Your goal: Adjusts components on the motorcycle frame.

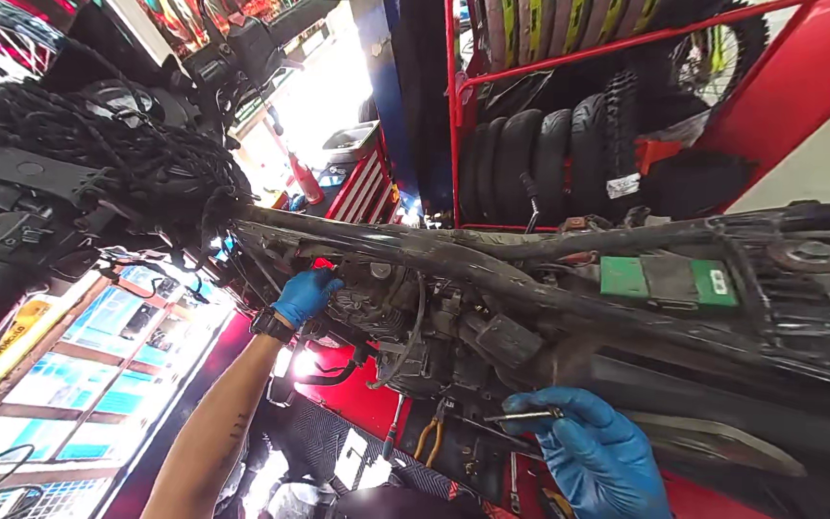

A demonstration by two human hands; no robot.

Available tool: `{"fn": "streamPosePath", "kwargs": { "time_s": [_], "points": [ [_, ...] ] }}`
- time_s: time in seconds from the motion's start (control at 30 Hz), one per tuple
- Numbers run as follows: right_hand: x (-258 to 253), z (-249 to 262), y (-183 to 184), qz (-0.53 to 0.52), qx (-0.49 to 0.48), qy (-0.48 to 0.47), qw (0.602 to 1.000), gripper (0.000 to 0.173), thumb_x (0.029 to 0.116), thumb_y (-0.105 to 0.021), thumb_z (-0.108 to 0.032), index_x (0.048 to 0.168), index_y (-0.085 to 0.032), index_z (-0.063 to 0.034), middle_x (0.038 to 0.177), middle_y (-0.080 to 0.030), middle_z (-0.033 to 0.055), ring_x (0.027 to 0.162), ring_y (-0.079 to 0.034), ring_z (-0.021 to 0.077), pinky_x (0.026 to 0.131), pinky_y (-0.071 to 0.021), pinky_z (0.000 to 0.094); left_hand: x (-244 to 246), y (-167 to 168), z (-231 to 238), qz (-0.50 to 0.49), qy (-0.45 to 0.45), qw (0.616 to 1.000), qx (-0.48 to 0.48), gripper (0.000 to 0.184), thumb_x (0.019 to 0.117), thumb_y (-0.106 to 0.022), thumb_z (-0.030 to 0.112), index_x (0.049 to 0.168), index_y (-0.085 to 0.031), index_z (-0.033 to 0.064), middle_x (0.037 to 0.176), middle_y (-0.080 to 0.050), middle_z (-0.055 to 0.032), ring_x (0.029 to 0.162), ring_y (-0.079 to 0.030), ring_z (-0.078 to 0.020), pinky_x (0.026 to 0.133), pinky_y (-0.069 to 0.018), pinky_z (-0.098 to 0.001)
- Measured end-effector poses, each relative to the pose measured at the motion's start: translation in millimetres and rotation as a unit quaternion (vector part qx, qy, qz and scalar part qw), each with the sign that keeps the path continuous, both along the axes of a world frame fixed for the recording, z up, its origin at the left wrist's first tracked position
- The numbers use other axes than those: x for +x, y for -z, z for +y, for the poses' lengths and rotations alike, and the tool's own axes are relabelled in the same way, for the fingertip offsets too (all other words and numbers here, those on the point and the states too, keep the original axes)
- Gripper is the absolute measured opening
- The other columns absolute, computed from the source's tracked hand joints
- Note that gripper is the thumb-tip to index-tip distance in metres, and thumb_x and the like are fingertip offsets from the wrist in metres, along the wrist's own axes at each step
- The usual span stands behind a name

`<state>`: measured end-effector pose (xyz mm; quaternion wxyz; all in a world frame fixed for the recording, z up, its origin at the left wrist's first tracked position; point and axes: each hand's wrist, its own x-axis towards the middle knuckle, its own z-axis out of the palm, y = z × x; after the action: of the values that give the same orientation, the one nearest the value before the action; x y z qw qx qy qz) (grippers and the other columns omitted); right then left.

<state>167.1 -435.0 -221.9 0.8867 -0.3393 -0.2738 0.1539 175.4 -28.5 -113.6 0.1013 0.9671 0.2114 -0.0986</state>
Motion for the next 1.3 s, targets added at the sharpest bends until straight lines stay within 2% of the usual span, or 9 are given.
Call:
{"fn": "streamPosePath", "kwargs": {
  "time_s": [0.07, 0.23, 0.4, 0.5, 0.67, 0.9, 1.03, 1.2, 1.3],
  "points": [
    [-1, 3, 2, -0.001, 0.003, -0.005, 1.0, 0.025, 0.1016, -0.064, -0.022, 0.122, -0.073, -0.0104, 0.111, -0.076, 0.0117, 0.096, -0.076, 0.0215, 0.084, -0.0644, 0.0324, 6, 0, 8, 0.001, -0.017, 0.998, -0.068, 0.049, 0.1042, -0.056, 0.043, 0.129, -0.066, 0.0023, 0.126, -0.067, -0.0227, 0.122, -0.063, -0.0369, 0.107, -0.0447, -0.0616],
    [-5, 14, 1, -0.003, 0.005, -0.027, 1.0, 0.024, 0.102, -0.063, -0.021, 0.121, -0.073, -0.0095, 0.111, -0.076, 0.0115, 0.097, -0.076, 0.0212, 0.085, -0.0642, 0.0322, 18, -2, 10, 0.008, -0.06, 0.994, -0.089, 0.039, 0.0962, -0.069, 0.037, 0.108, -0.072, -0.0006, 0.105, -0.072, -0.0204, 0.099, -0.069, -0.0329, 0.094, -0.0524, -0.0578],
    [-8, 12, 0, 0.003, -0.009, -0.014, 1.0, 0.024, 0.1018, -0.063, -0.021, 0.121, -0.073, -0.0101, 0.111, -0.076, 0.0117, 0.097, -0.076, 0.0209, 0.084, -0.0642, 0.0322, 10, -5, -3, 0.021, -0.029, 0.999, 0.015, 0.048, 0.1016, -0.055, 0.046, 0.114, -0.071, 0.0025, 0.114, -0.07, -0.0241, 0.114, -0.065, -0.042, 0.097, -0.0468, -0.0673],
    [-11, 6, 4, 0.01, -0.022, 0.002, 1.0, 0.024, 0.1016, -0.064, -0.022, 0.12, -0.074, -0.0109, 0.11, -0.077, 0.0111, 0.097, -0.076, 0.0209, 0.084, -0.0642, 0.0326, 8, 2, -1, 0.028, -0.008, 0.999, 0.041, 0.054, 0.1054, -0.042, 0.048, 0.114, -0.069, 0.0017, 0.115, -0.069, -0.0248, 0.116, -0.064, -0.0429, 0.096, -0.0466, -0.0669],
    [-17, -4, 4, 0.021, -0.041, 0.019, 0.999, 0.024, 0.1015, -0.064, -0.022, 0.12, -0.074, -0.0109, 0.11, -0.077, 0.0106, 0.098, -0.075, 0.0197, 0.085, -0.0634, 0.0308, 6, -1, 7, 0.045, 0.049, 0.997, 0.046, 0.055, 0.1083, -0.037, 0.046, 0.114, -0.07, 0.0025, 0.115, -0.069, -0.0245, 0.116, -0.064, -0.0427, 0.096, -0.0461, -0.0674],
    [-15, -3, 8, 0.027, -0.046, 0.024, 0.998, 0.024, 0.1016, -0.064, -0.023, 0.12, -0.074, -0.0116, 0.11, -0.077, 0.0106, 0.098, -0.076, 0.02, 0.084, -0.0639, 0.0313, -1, -14, 10, 0.053, 0.102, 0.993, 0.0, 0.053, 0.1099, -0.032, 0.037, 0.138, -0.059, 0.002, 0.134, -0.063, -0.0261, 0.129, -0.058, -0.0422, 0.107, -0.0412, -0.0656],
    [-11, 6, 8, 0.024, -0.035, 0.008, 0.999, 0.024, 0.1019, -0.063, -0.022, 0.12, -0.074, -0.0106, 0.11, -0.077, 0.0112, 0.098, -0.076, 0.0205, 0.087, -0.0633, 0.0311, -2, -15, 17, 0.045, 0.109, 0.993, -0.024, 0.046, 0.1067, -0.034, 0.027, 0.121, -0.067, -0.0016, 0.117, -0.068, -0.0257, 0.116, -0.064, -0.0411, 0.099, -0.045, -0.0638],
    [-8, 16, 8, 0.017, -0.032, -0.006, 0.999, 0.024, 0.102, -0.063, -0.022, 0.12, -0.074, -0.0112, 0.11, -0.077, 0.0111, 0.099, -0.076, 0.0208, 0.088, -0.0631, 0.0319, -2, -18, 17, 0.027, 0.098, 0.994, -0.032, 0.045, 0.1062, -0.036, 0.029, 0.127, -0.063, -0.0008, 0.116, -0.068, -0.0252, 0.114, -0.064, -0.0403, 0.099, -0.0466, -0.0624],
    [-6, 18, 7, 0.018, -0.029, -0.01, 0.999, 0.024, 0.1016, -0.063, -0.023, 0.12, -0.074, -0.0108, 0.11, -0.077, 0.0115, 0.099, -0.075, 0.0214, 0.088, -0.0631, 0.0332, 1, -20, 18, 0.032, 0.104, 0.993, -0.051, 0.046, 0.1085, -0.034, 0.027, 0.112, -0.068, -0.0028, 0.106, -0.069, -0.0233, 0.104, -0.065, -0.0371, 0.094, -0.0473, -0.0597]
  ]
}}
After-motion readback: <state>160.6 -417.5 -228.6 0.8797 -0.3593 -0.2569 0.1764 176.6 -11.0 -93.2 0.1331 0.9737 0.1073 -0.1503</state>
